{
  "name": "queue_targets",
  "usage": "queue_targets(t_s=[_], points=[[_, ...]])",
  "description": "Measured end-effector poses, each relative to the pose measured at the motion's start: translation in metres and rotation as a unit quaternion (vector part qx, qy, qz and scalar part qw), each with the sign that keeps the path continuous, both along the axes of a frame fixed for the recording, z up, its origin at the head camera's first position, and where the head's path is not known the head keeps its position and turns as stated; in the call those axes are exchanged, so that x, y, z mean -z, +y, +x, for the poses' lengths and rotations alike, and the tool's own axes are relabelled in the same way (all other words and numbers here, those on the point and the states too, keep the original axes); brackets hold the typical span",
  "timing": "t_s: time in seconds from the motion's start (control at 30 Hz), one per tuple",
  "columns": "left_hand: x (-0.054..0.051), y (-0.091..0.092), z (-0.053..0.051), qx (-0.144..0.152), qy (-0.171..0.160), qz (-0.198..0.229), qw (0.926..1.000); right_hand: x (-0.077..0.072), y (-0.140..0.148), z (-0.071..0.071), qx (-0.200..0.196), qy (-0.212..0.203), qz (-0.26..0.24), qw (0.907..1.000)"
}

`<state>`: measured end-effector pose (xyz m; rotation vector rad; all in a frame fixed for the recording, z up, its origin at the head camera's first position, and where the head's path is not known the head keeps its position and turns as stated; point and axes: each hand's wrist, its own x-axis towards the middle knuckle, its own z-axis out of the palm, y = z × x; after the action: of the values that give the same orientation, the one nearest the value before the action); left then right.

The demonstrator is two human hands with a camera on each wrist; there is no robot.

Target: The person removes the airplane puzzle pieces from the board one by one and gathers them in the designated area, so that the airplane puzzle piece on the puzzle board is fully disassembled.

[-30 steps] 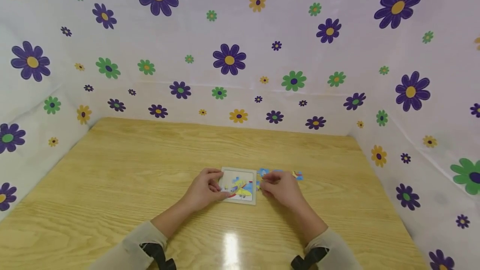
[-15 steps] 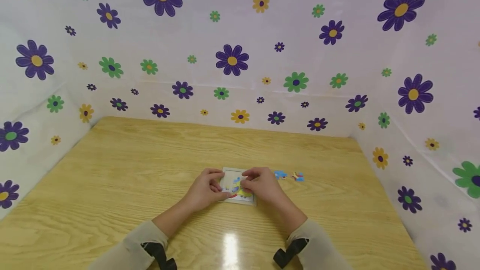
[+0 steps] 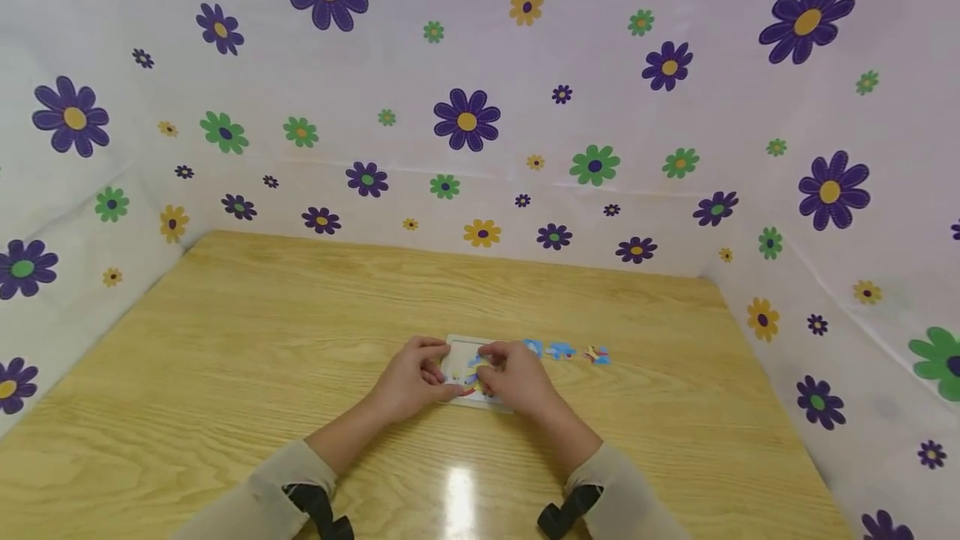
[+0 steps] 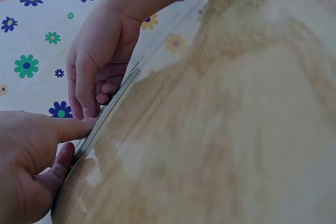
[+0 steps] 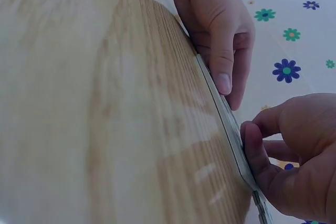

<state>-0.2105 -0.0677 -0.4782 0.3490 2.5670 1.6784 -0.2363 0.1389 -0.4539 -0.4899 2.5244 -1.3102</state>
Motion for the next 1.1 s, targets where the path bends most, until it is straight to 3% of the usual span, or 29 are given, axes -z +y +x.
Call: queue_targets(t_s=[0.23,0.47,0.8,1.1], points=[[-0.0009,-0.0011,0.0003,0.002,0.005,-0.007,1.0,-0.0017,-0.0038,0.001,0.024,-0.013,0.004,0.9996],[-0.0007,-0.0018,-0.0001,-0.004,0.003,-0.011,0.9999,-0.0024,-0.0019,-0.0024,0.046,-0.065,-0.071,0.9943],[-0.0021,-0.0023,0.0015,0.0,0.001,-0.017,0.9999,-0.0033,-0.0027,0.0006,0.034,-0.058,-0.088,0.9939],[-0.0024,-0.0016,0.001,-0.003,-0.008,-0.015,0.9998,-0.0067,-0.004,0.0012,0.024,-0.036,-0.054,0.9976]])
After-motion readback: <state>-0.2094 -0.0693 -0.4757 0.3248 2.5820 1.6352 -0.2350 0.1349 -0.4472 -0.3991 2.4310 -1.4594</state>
